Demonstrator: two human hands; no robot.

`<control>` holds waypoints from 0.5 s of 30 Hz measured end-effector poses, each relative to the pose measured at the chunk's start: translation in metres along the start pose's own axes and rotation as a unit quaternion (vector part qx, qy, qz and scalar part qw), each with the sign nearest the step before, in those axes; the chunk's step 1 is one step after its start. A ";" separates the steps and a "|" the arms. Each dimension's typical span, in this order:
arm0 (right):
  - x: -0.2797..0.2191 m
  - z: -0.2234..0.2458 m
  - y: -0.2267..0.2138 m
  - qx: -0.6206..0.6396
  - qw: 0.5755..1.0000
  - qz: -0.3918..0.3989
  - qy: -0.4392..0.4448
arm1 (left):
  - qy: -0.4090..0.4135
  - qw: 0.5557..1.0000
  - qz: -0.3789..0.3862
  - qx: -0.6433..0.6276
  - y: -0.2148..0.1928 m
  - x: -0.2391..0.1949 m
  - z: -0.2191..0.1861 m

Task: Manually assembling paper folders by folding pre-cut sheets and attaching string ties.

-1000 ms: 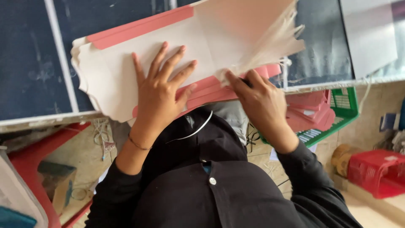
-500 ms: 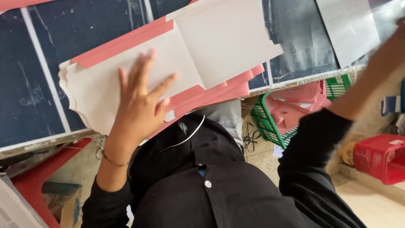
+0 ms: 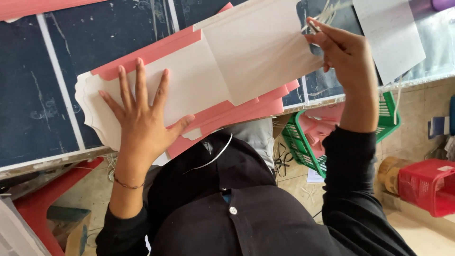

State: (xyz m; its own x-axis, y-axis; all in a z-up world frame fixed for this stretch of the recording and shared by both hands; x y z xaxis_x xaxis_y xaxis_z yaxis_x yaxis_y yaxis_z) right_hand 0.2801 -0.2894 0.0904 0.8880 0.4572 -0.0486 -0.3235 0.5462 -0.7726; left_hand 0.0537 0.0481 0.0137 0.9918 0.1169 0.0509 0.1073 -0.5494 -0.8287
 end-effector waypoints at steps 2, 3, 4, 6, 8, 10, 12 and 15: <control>-0.002 0.008 -0.007 -0.026 1.000 0.007 -0.003 | -0.003 1.000 -0.001 -0.002 0.001 0.000 0.001; -0.002 0.010 -0.012 -0.006 1.000 0.006 -0.003 | -0.005 1.000 0.004 0.001 0.002 0.000 0.003; -0.003 0.012 -0.016 0.013 1.000 0.006 -0.003 | -0.007 1.000 0.010 0.002 0.004 0.001 0.004; -0.004 0.015 -0.028 0.047 0.999 0.012 0.022 | -0.009 1.000 0.016 0.002 0.005 0.000 0.004; -0.003 0.007 -0.035 0.081 0.995 0.018 0.048 | -0.011 1.000 0.023 0.001 0.003 0.001 0.001; 0.002 0.002 -0.030 0.201 0.976 0.089 0.002 | -0.043 0.997 0.059 -0.018 0.004 0.004 -0.002; 0.017 -0.007 -0.006 0.332 0.925 0.167 -0.078 | -0.044 0.997 0.063 -0.004 0.009 0.007 -0.004; 0.041 -0.069 0.009 0.315 0.913 0.209 -0.156 | -0.033 0.998 0.056 0.008 0.016 0.009 -0.009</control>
State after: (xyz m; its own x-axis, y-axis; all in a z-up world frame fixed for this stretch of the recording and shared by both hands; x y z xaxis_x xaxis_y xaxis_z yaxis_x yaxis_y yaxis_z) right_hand 0.3365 -0.3140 0.0381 0.5405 0.8413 0.0026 -0.8229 0.5293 -0.2066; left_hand 0.0651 0.0323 0.0058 0.9907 0.1108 -0.0794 -0.0056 -0.5486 -0.8360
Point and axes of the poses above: each hand's wrist, its own x-axis towards the middle knuckle, its own y-axis out of the palm, z = x × y, the point moved 7 cm from there along x, towards the middle knuckle, and after that the axes turned 13 degrees about -x, right-handed, at the moved point
